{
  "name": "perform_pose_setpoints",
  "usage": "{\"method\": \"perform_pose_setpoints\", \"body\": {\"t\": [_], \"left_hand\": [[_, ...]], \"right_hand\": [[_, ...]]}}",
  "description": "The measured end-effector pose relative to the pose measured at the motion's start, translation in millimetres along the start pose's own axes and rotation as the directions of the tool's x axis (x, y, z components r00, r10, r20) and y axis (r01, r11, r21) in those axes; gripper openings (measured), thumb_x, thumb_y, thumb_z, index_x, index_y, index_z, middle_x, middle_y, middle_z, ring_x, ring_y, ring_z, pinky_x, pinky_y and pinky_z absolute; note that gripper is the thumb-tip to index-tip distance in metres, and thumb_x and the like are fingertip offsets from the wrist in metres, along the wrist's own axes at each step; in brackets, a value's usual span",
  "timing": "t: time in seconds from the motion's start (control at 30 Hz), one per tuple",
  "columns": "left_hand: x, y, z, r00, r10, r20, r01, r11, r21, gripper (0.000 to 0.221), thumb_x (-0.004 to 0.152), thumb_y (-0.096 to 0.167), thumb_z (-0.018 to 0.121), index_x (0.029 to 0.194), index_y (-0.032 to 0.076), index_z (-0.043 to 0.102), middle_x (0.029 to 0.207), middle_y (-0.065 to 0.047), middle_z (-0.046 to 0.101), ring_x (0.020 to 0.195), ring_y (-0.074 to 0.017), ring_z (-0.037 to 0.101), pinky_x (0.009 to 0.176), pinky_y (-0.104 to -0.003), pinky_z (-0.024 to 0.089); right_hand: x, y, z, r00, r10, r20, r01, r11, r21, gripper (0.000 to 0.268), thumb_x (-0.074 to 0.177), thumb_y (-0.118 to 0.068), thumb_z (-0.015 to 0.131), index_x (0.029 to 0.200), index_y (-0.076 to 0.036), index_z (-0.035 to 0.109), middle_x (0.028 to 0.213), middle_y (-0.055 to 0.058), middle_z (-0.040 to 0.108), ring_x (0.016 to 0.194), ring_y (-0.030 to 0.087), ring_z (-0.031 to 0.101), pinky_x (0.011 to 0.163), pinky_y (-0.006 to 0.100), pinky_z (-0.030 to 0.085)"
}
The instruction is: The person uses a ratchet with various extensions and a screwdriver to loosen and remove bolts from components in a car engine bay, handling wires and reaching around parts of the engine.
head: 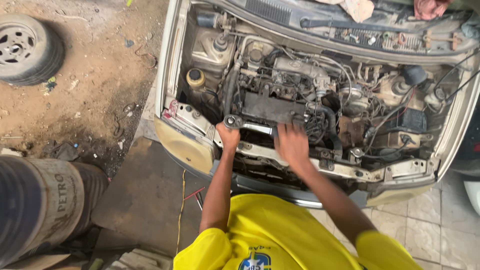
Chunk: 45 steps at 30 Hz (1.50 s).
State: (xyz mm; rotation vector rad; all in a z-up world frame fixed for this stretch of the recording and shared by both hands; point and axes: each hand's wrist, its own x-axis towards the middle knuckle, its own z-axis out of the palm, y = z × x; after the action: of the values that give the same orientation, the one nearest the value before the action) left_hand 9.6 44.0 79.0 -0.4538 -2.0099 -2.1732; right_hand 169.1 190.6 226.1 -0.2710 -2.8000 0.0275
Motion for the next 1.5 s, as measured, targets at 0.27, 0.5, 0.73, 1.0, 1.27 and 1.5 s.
{"method": "perform_pose_setpoints", "body": {"t": [0.27, 0.5, 0.73, 1.0, 1.27, 1.5], "left_hand": [[-12, -11, -10, 0.999, -0.033, 0.017, 0.032, 0.998, 0.056, 0.024, 0.089, 0.003, 0.071, 0.069, -0.002, 0.058, 0.060, -0.003, 0.054, 0.062, -0.0060, 0.048, 0.054, -0.032, 0.039], [-6, -43, -29, 0.983, -0.178, -0.034, 0.176, 0.983, -0.044, 0.020, 0.088, 0.007, 0.077, 0.074, 0.001, 0.063, 0.067, -0.001, 0.064, 0.065, -0.0088, 0.055, 0.061, -0.031, 0.046], [-22, -51, -36, 0.966, -0.209, 0.154, 0.214, 0.977, -0.017, 0.014, 0.085, 0.009, 0.080, 0.091, 0.001, 0.071, 0.081, -0.003, 0.072, 0.074, -0.0079, 0.063, 0.068, -0.030, 0.050], [-7, -34, -32, 0.976, -0.186, 0.112, 0.195, 0.977, -0.080, 0.014, 0.086, 0.009, 0.078, 0.095, 0.000, 0.072, 0.082, -0.002, 0.072, 0.075, -0.0066, 0.062, 0.070, -0.028, 0.051], [-15, -49, -11, 0.982, -0.171, 0.086, 0.173, 0.985, -0.013, 0.016, 0.084, 0.007, 0.078, 0.092, -0.003, 0.069, 0.073, -0.004, 0.067, 0.066, -0.0084, 0.057, 0.057, -0.030, 0.047], [0, -8, -12, 0.978, 0.127, 0.166, -0.121, 0.992, -0.043, 0.008, 0.081, 0.000, 0.060, 0.082, -0.004, 0.067, 0.066, -0.008, 0.064, 0.064, -0.0069, 0.059, 0.058, -0.033, 0.047]], "right_hand": [[-88, -57, -17, 0.970, 0.087, 0.225, -0.156, 0.938, 0.309, 0.056, 0.091, -0.042, 0.068, 0.126, 0.000, 0.057, 0.096, 0.022, 0.073, 0.062, 0.035, 0.073, 0.053, 0.045, 0.061], [-26, -2, 7, 0.976, -0.191, 0.101, 0.180, 0.978, 0.107, 0.064, 0.100, -0.056, 0.059, 0.136, -0.003, 0.062, 0.103, 0.019, 0.073, 0.086, 0.029, 0.066, 0.073, 0.046, 0.053], [93, 12, 28, 0.947, -0.316, -0.064, 0.322, 0.938, 0.131, 0.052, 0.098, -0.018, 0.064, 0.149, -0.014, 0.056, 0.157, 0.010, 0.048, 0.148, 0.032, 0.038, 0.120, 0.055, 0.029], [136, -8, 46, 0.945, -0.323, 0.059, 0.306, 0.932, 0.193, 0.055, 0.094, -0.007, 0.063, 0.148, -0.018, 0.058, 0.160, 0.008, 0.044, 0.152, 0.032, 0.032, 0.124, 0.055, 0.025], [73, 23, 18, 0.979, -0.202, 0.027, 0.197, 0.973, 0.116, 0.051, 0.096, -0.042, 0.070, 0.132, -0.007, 0.066, 0.136, 0.017, 0.056, 0.133, 0.033, 0.051, 0.120, 0.056, 0.031], [-23, 8, -24, 0.982, -0.132, 0.132, 0.125, 0.990, 0.060, 0.054, 0.098, -0.044, 0.066, 0.125, 0.002, 0.067, 0.104, 0.017, 0.055, 0.078, 0.026, 0.063, 0.060, 0.039, 0.058]]}}
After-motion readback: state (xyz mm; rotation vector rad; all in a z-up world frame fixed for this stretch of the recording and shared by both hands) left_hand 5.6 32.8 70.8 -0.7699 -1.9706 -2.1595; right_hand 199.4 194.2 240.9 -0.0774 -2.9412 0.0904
